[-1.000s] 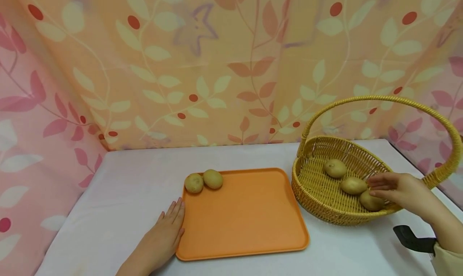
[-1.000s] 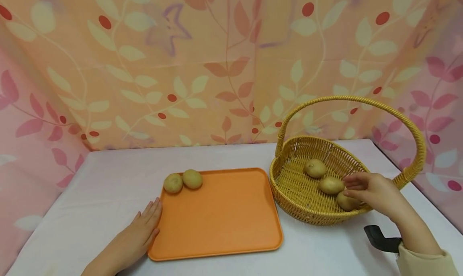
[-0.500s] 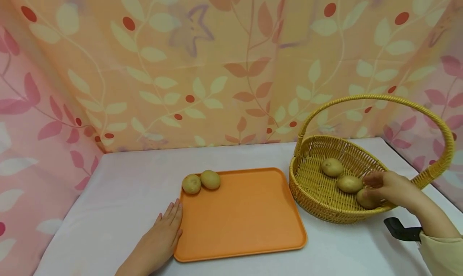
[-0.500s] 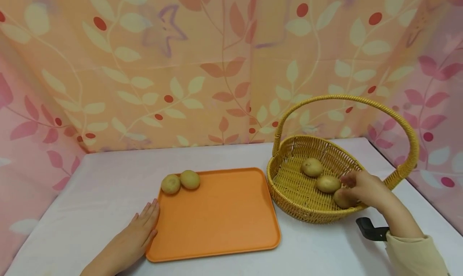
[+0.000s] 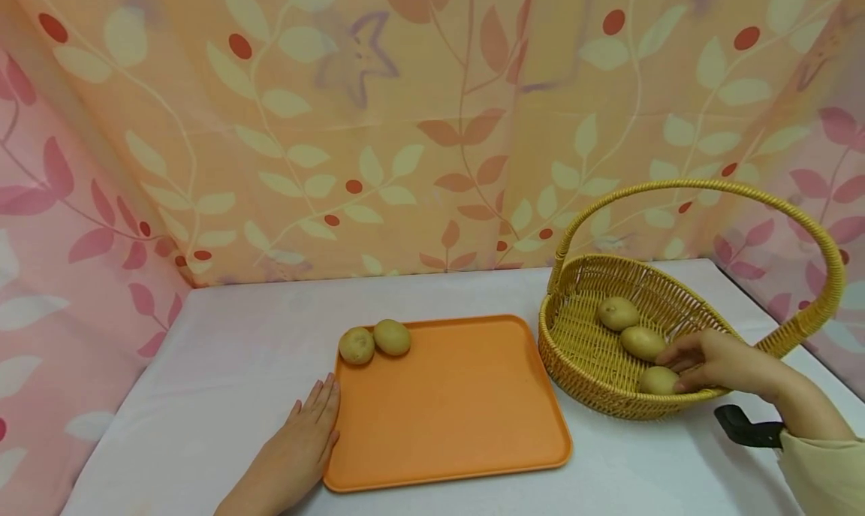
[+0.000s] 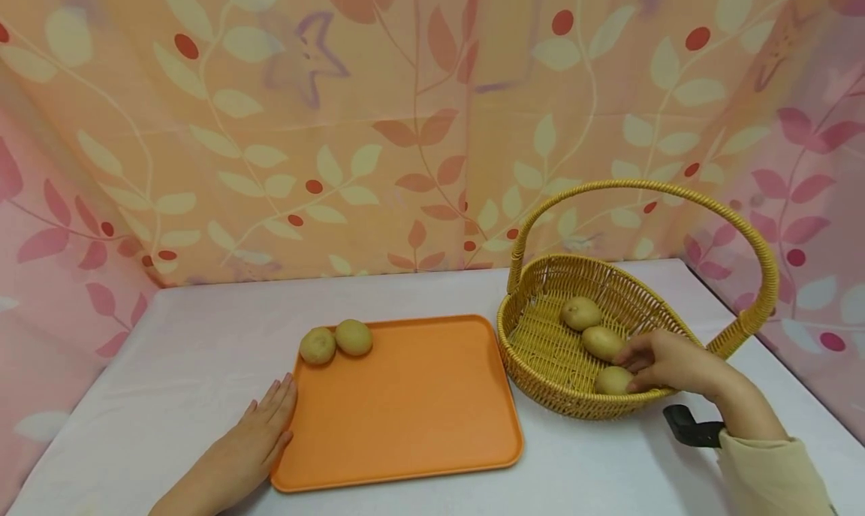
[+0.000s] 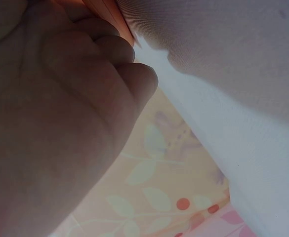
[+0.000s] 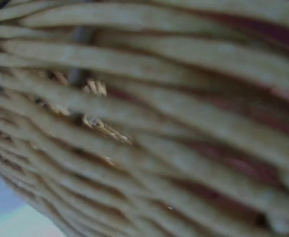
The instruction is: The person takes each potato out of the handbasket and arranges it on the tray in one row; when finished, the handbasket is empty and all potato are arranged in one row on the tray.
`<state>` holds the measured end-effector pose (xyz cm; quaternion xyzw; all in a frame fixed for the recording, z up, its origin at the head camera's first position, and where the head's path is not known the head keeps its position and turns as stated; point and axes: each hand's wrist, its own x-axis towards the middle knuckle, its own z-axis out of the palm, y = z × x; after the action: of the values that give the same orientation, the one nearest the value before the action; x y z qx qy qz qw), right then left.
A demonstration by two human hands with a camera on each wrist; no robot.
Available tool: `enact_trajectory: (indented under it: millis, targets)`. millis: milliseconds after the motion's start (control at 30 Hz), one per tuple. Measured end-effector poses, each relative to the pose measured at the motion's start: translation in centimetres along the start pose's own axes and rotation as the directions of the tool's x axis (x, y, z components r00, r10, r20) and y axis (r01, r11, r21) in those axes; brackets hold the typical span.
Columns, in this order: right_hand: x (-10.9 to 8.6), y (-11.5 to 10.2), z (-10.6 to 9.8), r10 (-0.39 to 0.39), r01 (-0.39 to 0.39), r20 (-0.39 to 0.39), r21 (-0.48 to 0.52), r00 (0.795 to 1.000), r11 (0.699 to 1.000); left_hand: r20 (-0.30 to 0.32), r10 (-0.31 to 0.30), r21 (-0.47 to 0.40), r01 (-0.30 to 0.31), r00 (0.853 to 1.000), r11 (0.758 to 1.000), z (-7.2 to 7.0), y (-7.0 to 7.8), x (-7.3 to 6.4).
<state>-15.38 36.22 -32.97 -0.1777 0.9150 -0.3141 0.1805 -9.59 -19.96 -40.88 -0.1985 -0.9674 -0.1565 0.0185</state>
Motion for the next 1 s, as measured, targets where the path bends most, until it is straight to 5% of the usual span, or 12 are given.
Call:
enact_trajectory:
  millis: [200,567,1000]
  targets:
    - [0.9,0.1,0.4,-0.101,0.101,0.017,0.002,0.995,0.995,0.015,-0.018,-0.009,0.018,1.0,1.0,0.1,-0.2,-0.1]
    - [1.2,0.1,0.4,-0.126,0.128,0.103,-0.01,0.987,0.992,-0.001,-0.005,0.004,0.005,1.0,1.0,0.0,-0.1,-0.1]
    - [0.7,0.6,0.9,-0.199,0.196,-0.044,-0.064,0.979,0.979,0.005,-0.02,-0.021,0.02,1.0,1.0,-0.3,0.3,-0.2]
